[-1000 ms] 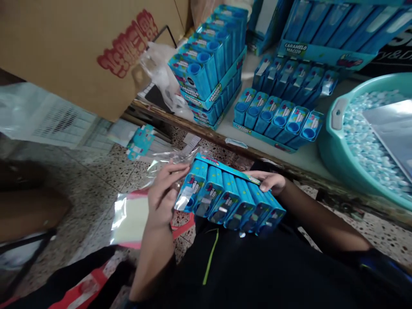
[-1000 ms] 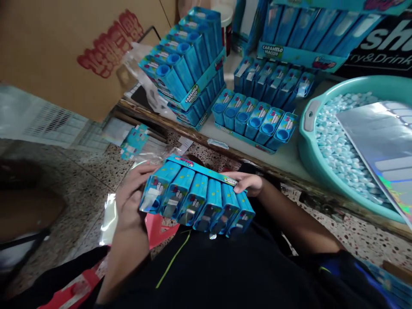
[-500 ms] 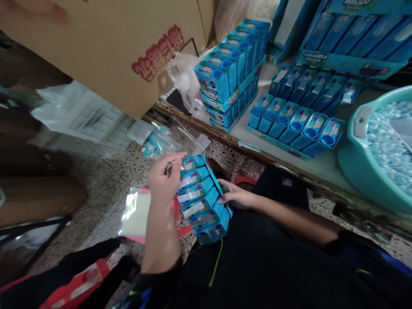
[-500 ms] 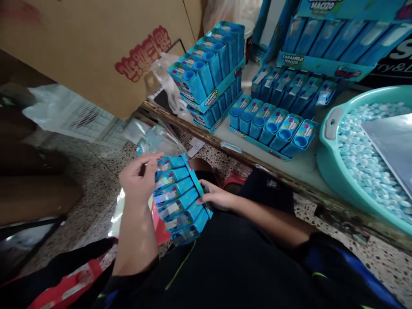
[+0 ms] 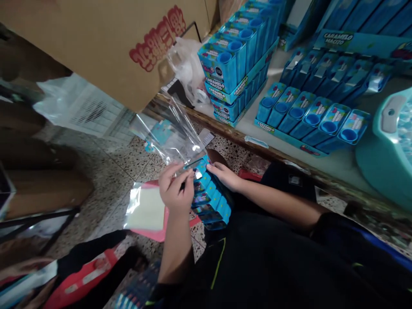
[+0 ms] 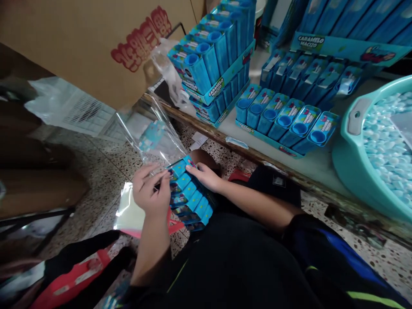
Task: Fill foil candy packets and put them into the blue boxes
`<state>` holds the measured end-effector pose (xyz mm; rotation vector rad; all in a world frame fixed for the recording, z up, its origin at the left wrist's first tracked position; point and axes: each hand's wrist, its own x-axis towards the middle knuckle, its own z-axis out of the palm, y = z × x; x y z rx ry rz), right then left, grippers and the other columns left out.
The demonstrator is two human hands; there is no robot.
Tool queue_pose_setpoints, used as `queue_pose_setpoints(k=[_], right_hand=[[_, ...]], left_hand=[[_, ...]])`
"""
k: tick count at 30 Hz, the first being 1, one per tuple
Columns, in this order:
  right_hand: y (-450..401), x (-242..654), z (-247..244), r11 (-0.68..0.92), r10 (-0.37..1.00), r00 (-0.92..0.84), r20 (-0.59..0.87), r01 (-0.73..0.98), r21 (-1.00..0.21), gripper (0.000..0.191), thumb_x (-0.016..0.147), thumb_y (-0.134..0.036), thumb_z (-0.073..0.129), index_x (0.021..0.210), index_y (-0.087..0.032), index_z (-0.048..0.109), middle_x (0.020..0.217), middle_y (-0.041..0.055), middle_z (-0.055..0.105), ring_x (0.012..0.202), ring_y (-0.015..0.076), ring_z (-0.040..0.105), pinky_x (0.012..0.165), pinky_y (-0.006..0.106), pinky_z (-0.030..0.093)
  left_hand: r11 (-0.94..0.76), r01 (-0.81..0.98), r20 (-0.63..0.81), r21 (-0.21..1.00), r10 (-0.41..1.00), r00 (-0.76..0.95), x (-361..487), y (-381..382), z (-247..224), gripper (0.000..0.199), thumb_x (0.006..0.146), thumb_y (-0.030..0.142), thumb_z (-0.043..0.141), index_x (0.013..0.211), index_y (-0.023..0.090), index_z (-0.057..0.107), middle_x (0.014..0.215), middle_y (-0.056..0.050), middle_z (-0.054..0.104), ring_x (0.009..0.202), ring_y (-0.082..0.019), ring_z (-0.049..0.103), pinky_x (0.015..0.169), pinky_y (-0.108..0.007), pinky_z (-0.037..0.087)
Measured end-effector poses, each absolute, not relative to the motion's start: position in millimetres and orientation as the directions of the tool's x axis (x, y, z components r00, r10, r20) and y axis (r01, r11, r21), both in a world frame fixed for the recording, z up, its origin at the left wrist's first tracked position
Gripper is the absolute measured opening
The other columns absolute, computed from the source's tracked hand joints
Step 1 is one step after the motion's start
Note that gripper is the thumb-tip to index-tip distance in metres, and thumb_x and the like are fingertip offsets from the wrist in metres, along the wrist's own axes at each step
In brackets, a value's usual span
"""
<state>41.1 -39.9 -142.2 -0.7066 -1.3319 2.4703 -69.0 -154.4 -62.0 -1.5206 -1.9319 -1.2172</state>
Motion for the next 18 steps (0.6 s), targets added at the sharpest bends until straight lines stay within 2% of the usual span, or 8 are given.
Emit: queue_pose_setpoints(k=[2, 4, 5, 6, 9, 13, 15, 18], right_hand=[[-40.8, 38.9, -140.9, -0.445, 0.479, -0.863, -0.162, -0.08, -0.892, 0.066, 0.078, -0.07, 0.074, 0.12, -0.021, 0.061, 0.123, 0.0094, 0.065, 0.118, 0.0268, 0.059, 0.11, 0.044, 0.044], [-42.7, 35.6, -141.3, -0.348, 0.516, -0.857, 0.003, -0.213, -0.913, 0.081, 0.078, -0.062, 0.078, 0.144, -0.025, 0.047, 0.15, 0.0082, 0.05, 0.139, 0.0259, 0.046, 0.122, 0.043, 0.031], [-43.8, 33.5, -142.6, -0.316, 0.528, -0.847, 0.054, -0.255, -0.914, 0.085, 0.08, -0.059, 0.078, 0.149, -0.027, 0.041, 0.156, 0.0068, 0.044, 0.144, 0.025, 0.041, 0.125, 0.042, 0.026], [-44.9, 31.4, -144.8, -0.297, 0.541, -0.838, 0.073, -0.272, -0.915, 0.084, 0.082, -0.058, 0.076, 0.151, -0.028, 0.04, 0.158, 0.0063, 0.043, 0.146, 0.0247, 0.04, 0.127, 0.042, 0.024], [-47.1, 27.1, -154.3, -0.302, 0.624, -0.781, 0.022, -0.267, -0.915, 0.069, 0.085, -0.055, 0.072, 0.144, -0.025, 0.051, 0.15, 0.0074, 0.053, 0.141, 0.0254, 0.048, 0.125, 0.044, 0.029], [-46.2, 29.9, -164.6, -0.347, 0.698, -0.715, -0.043, -0.285, -0.894, 0.057, 0.086, -0.051, 0.07, 0.134, -0.024, 0.061, 0.141, 0.0073, 0.063, 0.134, 0.0252, 0.056, 0.121, 0.044, 0.037], [-44.4, 33.4, -166.3, -0.351, 0.725, -0.686, -0.056, -0.299, -0.887, 0.054, 0.086, -0.051, 0.069, 0.133, -0.025, 0.063, 0.14, 0.0065, 0.064, 0.133, 0.0245, 0.057, 0.119, 0.043, 0.039], [-41.6, 37.1, -166.6, -0.346, 0.758, -0.65, -0.058, -0.326, -0.88, 0.053, 0.086, -0.052, 0.068, 0.132, -0.026, 0.064, 0.141, 0.0054, 0.064, 0.133, 0.0238, 0.058, 0.119, 0.042, 0.04]], left_hand=[[0.119, 0.901, 0.751, 0.418, 0.512, -0.416, -64.1, -156.5, -62.9, 0.006, 0.084, 0.022, 0.076, 0.09, 0.023, 0.077, 0.119, -0.009, 0.063, 0.117, -0.025, 0.062, 0.096, -0.044, 0.056], [0.221, 0.854, 0.705, 0.471, 0.488, -0.515, -62.0, -155.1, -60.4, 0.008, 0.086, 0.029, 0.075, 0.089, 0.022, 0.078, 0.119, -0.009, 0.059, 0.113, -0.023, 0.062, 0.092, -0.039, 0.056], [0.262, 0.831, 0.666, 0.491, 0.502, -0.552, -62.3, -153.8, -59.1, 0.012, 0.087, 0.033, 0.074, 0.089, 0.022, 0.078, 0.116, -0.009, 0.06, 0.109, -0.022, 0.063, 0.09, -0.037, 0.056], [0.286, 0.813, 0.625, 0.507, 0.528, -0.575, -63.4, -152.3, -58.3, 0.014, 0.088, 0.035, 0.073, 0.09, 0.022, 0.078, 0.111, -0.008, 0.061, 0.104, -0.02, 0.063, 0.088, -0.036, 0.055], [0.256, 0.774, 0.534, 0.579, 0.599, -0.597, -70.3, -149.1, -61.7, 0.017, 0.091, 0.036, 0.069, 0.095, 0.022, 0.077, 0.1, -0.005, 0.063, 0.096, -0.018, 0.064, 0.083, -0.032, 0.055], [0.186, 0.633, 0.431, 0.752, 0.587, -0.685, -78.3, -148.5, -71.6, 0.038, 0.092, 0.031, 0.065, 0.128, 0.02, 0.065, 0.095, -0.004, 0.066, 0.081, -0.014, 0.065, 0.076, -0.029, 0.056], [0.215, 0.635, 0.439, 0.742, 0.56, -0.703, -78.0, -148.0, -74.1, 0.035, 0.09, 0.031, 0.068, 0.122, 0.019, 0.069, 0.093, -0.003, 0.066, 0.08, -0.014, 0.065, 0.076, -0.029, 0.056], [0.293, 0.712, 0.507, 0.639, 0.536, -0.675, -72.8, -143.9, -77.5, 0.02, 0.087, 0.036, 0.071, 0.095, 0.019, 0.078, 0.091, -0.004, 0.065, 0.087, -0.017, 0.064, 0.083, -0.032, 0.054]])
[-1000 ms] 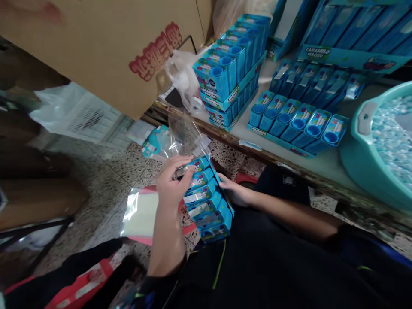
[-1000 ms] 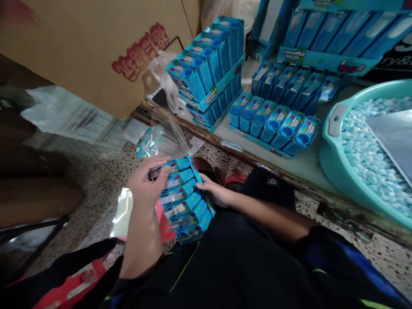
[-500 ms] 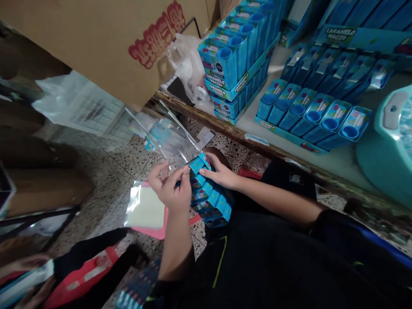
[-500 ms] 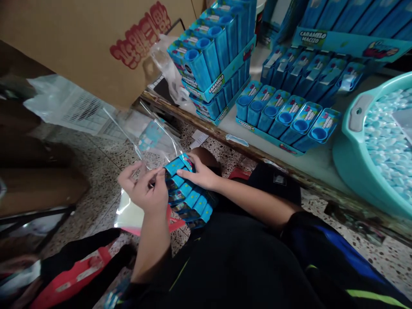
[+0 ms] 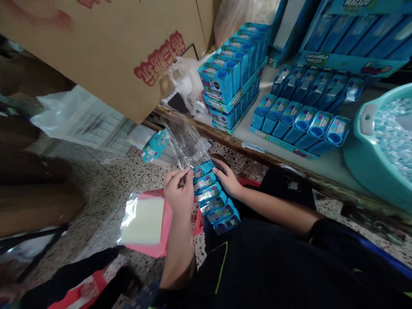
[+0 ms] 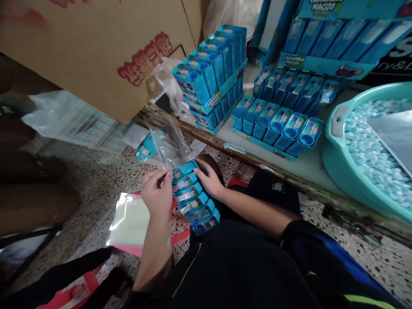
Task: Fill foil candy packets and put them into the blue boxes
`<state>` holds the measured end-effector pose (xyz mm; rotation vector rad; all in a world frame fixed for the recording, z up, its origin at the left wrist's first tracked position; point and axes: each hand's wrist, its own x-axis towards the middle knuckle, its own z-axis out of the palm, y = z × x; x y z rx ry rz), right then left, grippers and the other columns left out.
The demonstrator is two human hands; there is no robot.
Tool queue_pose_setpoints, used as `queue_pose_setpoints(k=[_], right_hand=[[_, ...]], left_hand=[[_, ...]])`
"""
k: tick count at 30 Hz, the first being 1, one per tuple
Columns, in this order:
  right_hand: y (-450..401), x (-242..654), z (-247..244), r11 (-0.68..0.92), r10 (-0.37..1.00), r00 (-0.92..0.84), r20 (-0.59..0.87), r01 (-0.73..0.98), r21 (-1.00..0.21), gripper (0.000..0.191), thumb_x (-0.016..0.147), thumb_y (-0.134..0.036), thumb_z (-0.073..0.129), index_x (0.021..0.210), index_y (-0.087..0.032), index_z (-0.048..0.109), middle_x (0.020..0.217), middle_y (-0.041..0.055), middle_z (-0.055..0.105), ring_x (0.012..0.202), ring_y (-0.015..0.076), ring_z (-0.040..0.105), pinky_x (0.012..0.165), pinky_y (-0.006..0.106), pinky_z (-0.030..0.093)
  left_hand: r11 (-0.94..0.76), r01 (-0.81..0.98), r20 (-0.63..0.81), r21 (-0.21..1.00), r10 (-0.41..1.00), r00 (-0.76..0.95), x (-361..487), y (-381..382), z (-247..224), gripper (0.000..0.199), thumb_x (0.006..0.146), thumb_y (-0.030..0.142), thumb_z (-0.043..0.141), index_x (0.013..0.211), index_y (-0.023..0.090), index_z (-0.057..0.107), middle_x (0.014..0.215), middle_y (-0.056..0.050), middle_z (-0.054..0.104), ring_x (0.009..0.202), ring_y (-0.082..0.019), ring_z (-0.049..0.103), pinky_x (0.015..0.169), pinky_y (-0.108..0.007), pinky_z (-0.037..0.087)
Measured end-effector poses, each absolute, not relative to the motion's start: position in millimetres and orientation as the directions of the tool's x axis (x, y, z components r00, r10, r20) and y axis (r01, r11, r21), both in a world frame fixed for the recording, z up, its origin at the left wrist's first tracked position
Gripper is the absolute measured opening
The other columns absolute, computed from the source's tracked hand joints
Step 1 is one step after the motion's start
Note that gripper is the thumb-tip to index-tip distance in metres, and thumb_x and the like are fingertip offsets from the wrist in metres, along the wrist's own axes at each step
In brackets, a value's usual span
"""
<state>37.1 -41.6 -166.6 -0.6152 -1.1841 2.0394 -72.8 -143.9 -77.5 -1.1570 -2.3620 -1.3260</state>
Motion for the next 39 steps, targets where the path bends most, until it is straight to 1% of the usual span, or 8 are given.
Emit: queue_pose_setpoints(k=[7, 15, 19, 21, 23, 30, 34, 39], right_hand=[[-34.7, 40.0, -168.4, -0.324, 0.786, -0.615, -0.062, -0.325, -0.888, 0.048, 0.087, -0.053, 0.065, 0.129, -0.029, 0.066, 0.14, 0.0017, 0.065, 0.132, 0.0229, 0.058, 0.119, 0.041, 0.04], [-30.8, 38.9, -169.7, -0.306, 0.825, -0.561, -0.074, -0.333, -0.892, 0.05, 0.087, -0.056, 0.064, 0.128, -0.029, 0.067, 0.137, 0.0025, 0.067, 0.131, 0.0245, 0.058, 0.118, 0.043, 0.039], [-33.7, 34.7, -174.8, -0.333, 0.836, -0.536, -0.12, -0.321, -0.886, 0.049, 0.083, -0.055, 0.068, 0.125, -0.028, 0.07, 0.136, 0.0035, 0.068, 0.131, 0.0257, 0.058, 0.119, 0.045, 0.039], [-35.1, 33.4, -176.1, -0.355, 0.831, -0.539, -0.139, -0.32, -0.878, 0.05, 0.083, -0.055, 0.069, 0.125, -0.028, 0.07, 0.136, 0.0038, 0.068, 0.13, 0.0261, 0.059, 0.118, 0.046, 0.039], [-36.5, 33.3, -175.3, -0.364, 0.827, -0.543, -0.142, -0.326, -0.873, 0.051, 0.083, -0.055, 0.069, 0.126, -0.028, 0.069, 0.136, 0.0043, 0.068, 0.13, 0.0263, 0.059, 0.118, 0.046, 0.039], [-41.8, 35.2, -168.8, -0.375, 0.81, -0.568, -0.147, -0.309, -0.874, 0.056, 0.081, -0.062, 0.069, 0.124, -0.027, 0.07, 0.135, 0.0057, 0.069, 0.131, 0.0281, 0.059, 0.12, 0.047, 0.037], [-43.6, 35.1, -170.1, -0.374, 0.798, -0.586, -0.144, -0.294, -0.88, 0.056, 0.08, -0.063, 0.069, 0.124, -0.029, 0.07, 0.136, 0.0053, 0.068, 0.132, 0.0296, 0.057, 0.12, 0.05, 0.037], [-45.8, 36.4, -173.6, -0.324, 0.803, -0.585, -0.11, -0.274, -0.905, 0.054, 0.085, -0.061, 0.063, 0.129, -0.029, 0.067, 0.139, 0.0057, 0.066, 0.135, 0.0284, 0.055, 0.12, 0.05, 0.036]], left_hand=[[0.293, 0.51, 0.425, 0.809, 0.307, -0.851, -56.3, -122.9, -98.4, 0.03, 0.085, 0.043, 0.072, 0.095, 0.014, 0.075, 0.095, -0.005, 0.064, 0.086, -0.018, 0.065, 0.081, -0.036, 0.058], [0.371, 0.712, 0.549, 0.596, 0.458, -0.699, -74.3, -140.7, -76.0, 0.026, 0.085, 0.041, 0.072, 0.093, 0.016, 0.075, 0.089, -0.006, 0.065, 0.081, -0.019, 0.063, 0.083, -0.036, 0.056], [0.349, 0.485, 0.263, 0.802, 0.524, -0.81, -96.6, -140.2, -82.3, 0.054, 0.08, 0.048, 0.072, 0.125, 0.017, 0.065, 0.126, -0.014, 0.065, 0.107, -0.024, 0.067, 0.093, -0.038, 0.056], [0.374, 0.334, 0.073, 0.865, 0.565, -0.822, -103.2, -139.3, -88.3, 0.053, 0.083, 0.053, 0.066, 0.122, 0.018, 0.068, 0.123, -0.013, 0.071, 0.111, -0.027, 0.068, 0.097, -0.04, 0.055], [0.427, 0.311, 0.002, 0.849, 0.586, -0.81, -104.4, -140.8, -91.2, 0.047, 0.086, 0.057, 0.06, 0.108, 0.018, 0.074, 0.111, -0.011, 0.076, 0.108, -0.029, 0.07, 0.097, -0.043, 0.055], [0.356, 0.65, 0.345, 0.671, 0.626, -0.699, -92.0, -152.1, -88.1, 0.031, 0.091, 0.046, 0.061, 0.097, 0.019, 0.077, 0.104, -0.009, 0.078, 0.101, -0.024, 0.072, 0.098, -0.039, 0.054], [0.374, 0.75, 0.516, 0.546, 0.555, -0.653, -88.6, -154.2, -96.7, 0.021, 0.093, 0.037, 0.064, 0.091, 0.019, 0.076, 0.088, -0.008, 0.076, 0.084, -0.02, 0.071, 0.084, -0.033, 0.055], [0.314, 0.871, 0.64, 0.379, 0.59, -0.491, -88.1, -157.9, -106.8, 0.019, 0.094, 0.026, 0.058, 0.095, 0.02, 0.075, 0.085, -0.01, 0.072, 0.082, -0.021, 0.067, 0.081, -0.034, 0.053]])
